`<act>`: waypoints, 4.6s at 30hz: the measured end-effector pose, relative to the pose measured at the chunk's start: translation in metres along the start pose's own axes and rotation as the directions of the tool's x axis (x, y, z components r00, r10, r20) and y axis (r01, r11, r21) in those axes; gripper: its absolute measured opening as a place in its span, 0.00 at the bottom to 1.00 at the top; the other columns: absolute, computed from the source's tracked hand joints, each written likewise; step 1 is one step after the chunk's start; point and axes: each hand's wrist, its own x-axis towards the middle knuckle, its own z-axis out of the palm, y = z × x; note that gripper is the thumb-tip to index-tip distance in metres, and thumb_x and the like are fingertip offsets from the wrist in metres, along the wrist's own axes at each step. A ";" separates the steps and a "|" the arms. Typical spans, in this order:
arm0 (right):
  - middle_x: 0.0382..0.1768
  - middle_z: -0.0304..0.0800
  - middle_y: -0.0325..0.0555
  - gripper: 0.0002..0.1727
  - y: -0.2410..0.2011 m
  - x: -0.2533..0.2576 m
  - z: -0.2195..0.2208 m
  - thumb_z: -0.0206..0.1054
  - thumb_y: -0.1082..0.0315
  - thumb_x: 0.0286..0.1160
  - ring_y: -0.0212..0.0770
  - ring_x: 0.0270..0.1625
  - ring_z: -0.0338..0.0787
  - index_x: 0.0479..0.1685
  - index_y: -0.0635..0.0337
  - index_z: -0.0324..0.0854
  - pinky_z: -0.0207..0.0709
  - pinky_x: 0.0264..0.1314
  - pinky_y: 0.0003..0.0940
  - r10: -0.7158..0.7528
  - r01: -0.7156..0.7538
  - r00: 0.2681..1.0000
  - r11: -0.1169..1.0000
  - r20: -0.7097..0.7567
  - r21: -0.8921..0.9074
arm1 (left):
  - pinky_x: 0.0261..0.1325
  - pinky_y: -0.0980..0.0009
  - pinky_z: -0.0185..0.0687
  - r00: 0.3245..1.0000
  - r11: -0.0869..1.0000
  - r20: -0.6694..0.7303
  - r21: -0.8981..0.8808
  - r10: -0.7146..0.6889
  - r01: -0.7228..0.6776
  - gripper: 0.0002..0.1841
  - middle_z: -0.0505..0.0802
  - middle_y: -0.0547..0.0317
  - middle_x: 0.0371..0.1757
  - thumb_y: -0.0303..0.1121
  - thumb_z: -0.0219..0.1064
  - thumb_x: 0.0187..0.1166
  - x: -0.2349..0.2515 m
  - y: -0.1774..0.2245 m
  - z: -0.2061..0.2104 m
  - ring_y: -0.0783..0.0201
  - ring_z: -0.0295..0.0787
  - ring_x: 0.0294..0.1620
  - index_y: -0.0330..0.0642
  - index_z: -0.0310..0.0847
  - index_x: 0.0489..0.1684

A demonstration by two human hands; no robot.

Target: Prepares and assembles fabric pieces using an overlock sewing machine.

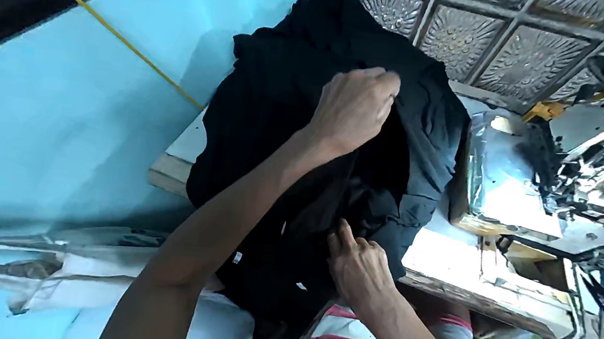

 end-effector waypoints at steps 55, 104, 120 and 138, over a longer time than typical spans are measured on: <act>0.74 0.82 0.56 0.27 0.130 -0.115 -0.025 0.74 0.62 0.73 0.54 0.73 0.84 0.72 0.61 0.81 0.80 0.70 0.53 0.353 -0.211 0.918 0.820 -0.179 0.532 | 0.28 0.48 0.81 0.975 0.904 -0.133 0.371 -0.177 0.215 0.12 0.94 0.35 0.32 0.25 0.59 0.82 -0.176 0.073 0.076 0.40 0.92 0.26 0.24 0.88 0.42; 0.48 0.87 0.31 0.06 0.095 -0.226 -0.098 0.68 0.62 0.83 0.17 0.57 0.84 0.40 0.53 0.85 0.77 0.61 0.11 0.379 0.067 0.878 0.510 -0.293 0.858 | 0.54 0.81 0.85 0.901 -0.192 0.338 -0.899 0.271 0.395 0.04 0.94 0.67 0.44 0.20 0.67 0.78 -0.163 0.214 0.124 0.83 0.88 0.47 0.33 0.87 0.42; 0.44 0.86 0.30 0.08 0.093 -0.210 -0.066 0.68 0.58 0.83 0.18 0.55 0.84 0.41 0.53 0.82 0.78 0.60 0.13 0.522 0.026 0.803 0.452 -0.287 0.892 | 0.64 0.80 0.84 0.949 -0.041 0.266 -0.960 0.172 0.277 0.10 0.94 0.72 0.56 0.27 0.62 0.86 -0.168 0.200 0.105 0.83 0.88 0.57 0.43 0.88 0.56; 0.38 0.87 0.19 0.06 0.110 -0.234 -0.064 0.71 0.69 0.72 0.11 0.42 0.83 0.36 0.44 0.80 0.74 0.44 0.09 0.324 0.006 0.945 -0.149 0.043 0.989 | 0.70 0.67 0.84 0.901 -0.054 0.403 -0.908 0.160 0.416 0.03 0.92 0.74 0.42 0.37 0.69 0.80 -0.179 0.182 0.108 0.77 0.90 0.53 0.52 0.82 0.39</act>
